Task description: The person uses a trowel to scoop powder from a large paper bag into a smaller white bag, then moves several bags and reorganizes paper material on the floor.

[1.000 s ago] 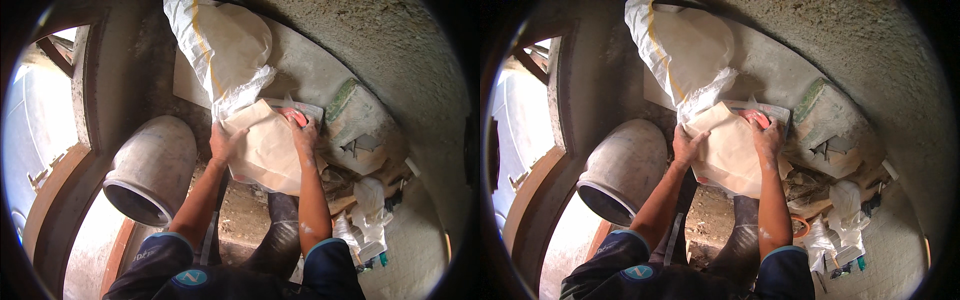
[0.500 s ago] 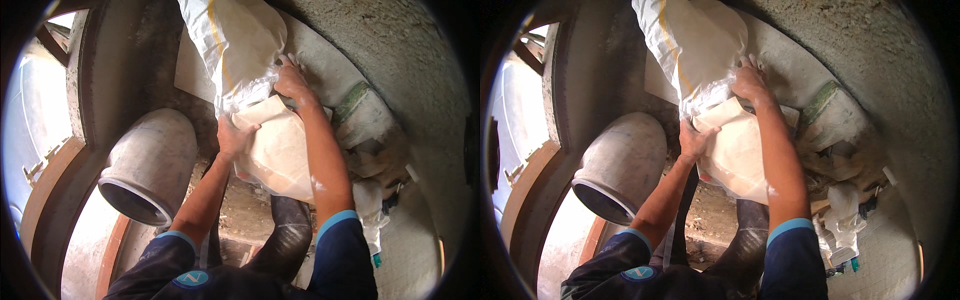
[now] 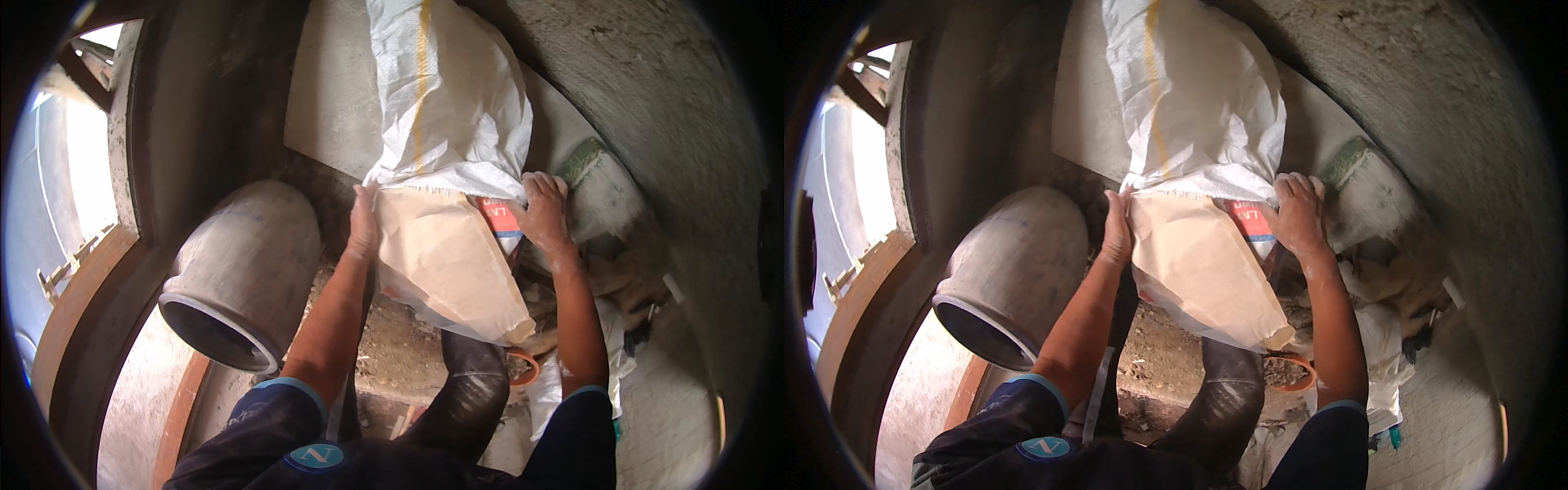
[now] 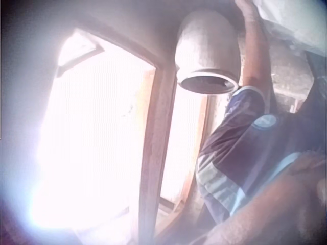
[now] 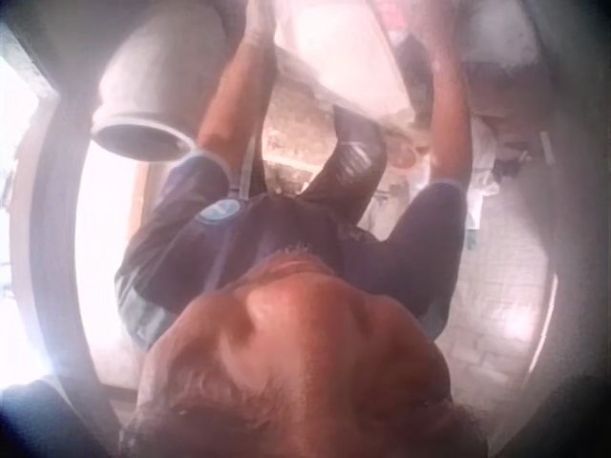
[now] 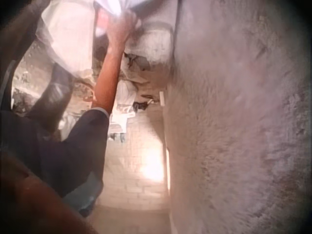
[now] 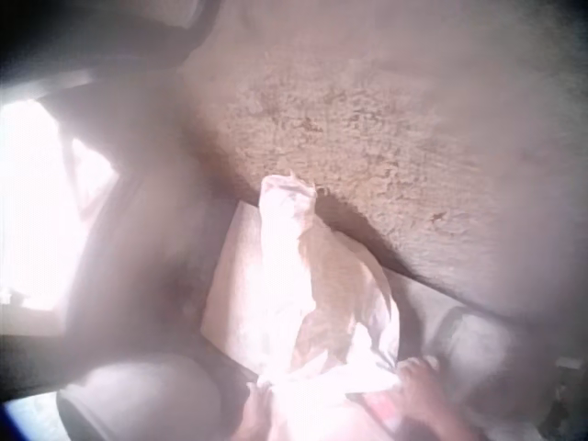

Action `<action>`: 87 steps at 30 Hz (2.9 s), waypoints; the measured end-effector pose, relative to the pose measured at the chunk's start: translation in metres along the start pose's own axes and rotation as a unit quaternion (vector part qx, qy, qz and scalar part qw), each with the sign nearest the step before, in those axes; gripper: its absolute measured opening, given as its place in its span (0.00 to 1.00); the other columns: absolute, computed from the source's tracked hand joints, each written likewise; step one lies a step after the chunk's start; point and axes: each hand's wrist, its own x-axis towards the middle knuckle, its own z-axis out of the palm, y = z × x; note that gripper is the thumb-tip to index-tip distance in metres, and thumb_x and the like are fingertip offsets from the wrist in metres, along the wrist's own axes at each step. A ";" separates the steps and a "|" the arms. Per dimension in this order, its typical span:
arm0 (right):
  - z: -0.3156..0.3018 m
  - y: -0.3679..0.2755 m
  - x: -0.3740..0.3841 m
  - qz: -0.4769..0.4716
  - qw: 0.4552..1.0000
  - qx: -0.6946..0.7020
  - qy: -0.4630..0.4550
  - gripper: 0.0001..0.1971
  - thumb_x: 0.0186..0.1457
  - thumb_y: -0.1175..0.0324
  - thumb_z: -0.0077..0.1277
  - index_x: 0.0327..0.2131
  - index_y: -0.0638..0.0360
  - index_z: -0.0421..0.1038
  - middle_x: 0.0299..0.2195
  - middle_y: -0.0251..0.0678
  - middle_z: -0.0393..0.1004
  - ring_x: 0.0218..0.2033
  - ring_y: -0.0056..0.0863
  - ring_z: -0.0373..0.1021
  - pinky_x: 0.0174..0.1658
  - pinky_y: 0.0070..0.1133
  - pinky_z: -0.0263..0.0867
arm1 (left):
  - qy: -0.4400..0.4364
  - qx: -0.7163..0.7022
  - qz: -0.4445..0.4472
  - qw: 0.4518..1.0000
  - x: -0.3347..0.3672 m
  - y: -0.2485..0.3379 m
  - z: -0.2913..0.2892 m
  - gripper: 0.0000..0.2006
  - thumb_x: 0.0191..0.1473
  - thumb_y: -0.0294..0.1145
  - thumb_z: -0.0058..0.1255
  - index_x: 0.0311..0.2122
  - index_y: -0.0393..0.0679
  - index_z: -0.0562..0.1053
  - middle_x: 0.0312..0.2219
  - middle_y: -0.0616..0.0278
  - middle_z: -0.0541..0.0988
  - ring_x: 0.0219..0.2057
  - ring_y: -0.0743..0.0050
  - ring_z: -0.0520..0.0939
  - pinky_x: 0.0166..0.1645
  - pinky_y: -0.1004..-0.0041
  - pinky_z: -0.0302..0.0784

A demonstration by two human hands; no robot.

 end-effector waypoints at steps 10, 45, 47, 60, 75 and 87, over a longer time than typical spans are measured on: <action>0.024 0.045 0.047 0.020 0.997 -0.078 0.011 0.12 0.43 0.70 0.49 0.35 0.53 0.71 0.39 0.38 0.70 0.44 0.39 0.66 0.50 0.37 0.57 | -0.057 -0.088 -0.122 0.987 0.082 -0.036 -0.018 0.25 0.60 0.49 0.43 0.50 0.35 0.68 0.40 0.55 0.77 0.37 0.67 0.79 0.43 0.69 0.76; 0.070 -0.017 0.146 0.291 0.763 0.487 -0.310 0.25 0.46 0.66 0.56 0.48 0.69 0.69 0.48 0.52 0.67 0.51 0.44 0.63 0.51 0.39 0.62 | -0.089 -0.006 -0.172 0.981 0.140 -0.052 -0.039 0.21 0.54 0.47 0.43 0.37 0.38 0.76 0.30 0.43 0.79 0.35 0.43 0.79 0.41 0.56 0.73; 0.076 -0.014 0.151 0.283 0.747 0.549 -0.246 0.27 0.43 0.71 0.55 0.50 0.70 0.67 0.49 0.53 0.67 0.52 0.43 0.63 0.53 0.35 0.62 | -0.069 -0.002 -0.165 0.984 0.140 -0.058 -0.036 0.21 0.54 0.47 0.43 0.37 0.38 0.76 0.30 0.43 0.79 0.35 0.42 0.79 0.41 0.56 0.73; 0.054 0.035 0.110 0.326 0.643 0.675 -0.158 0.15 0.47 0.63 0.59 0.33 0.66 0.72 0.34 0.44 0.76 0.38 0.31 0.73 0.43 0.27 0.68 | 0.137 0.602 0.196 0.762 0.147 -0.052 -0.053 0.20 0.52 0.47 0.45 0.34 0.37 0.76 0.31 0.44 0.79 0.36 0.40 0.79 0.43 0.55 0.73; 0.062 0.080 0.039 0.359 0.911 0.062 -0.194 0.20 0.48 0.66 0.41 0.41 0.70 0.73 0.45 0.59 0.70 0.49 0.55 0.66 0.53 0.37 0.63 | -0.164 -0.030 -0.187 0.968 0.134 -0.045 -0.013 0.22 0.58 0.46 0.37 0.41 0.35 0.73 0.38 0.45 0.78 0.40 0.50 0.78 0.44 0.59 0.73; 0.103 0.083 0.001 0.215 0.977 0.011 -0.002 0.11 0.53 0.72 0.40 0.33 0.69 0.71 0.37 0.61 0.71 0.42 0.53 0.70 0.46 0.39 0.65 | -0.145 -0.098 -0.203 0.963 0.107 -0.025 -0.006 0.22 0.60 0.47 0.34 0.44 0.37 0.72 0.39 0.51 0.78 0.38 0.59 0.79 0.43 0.62 0.75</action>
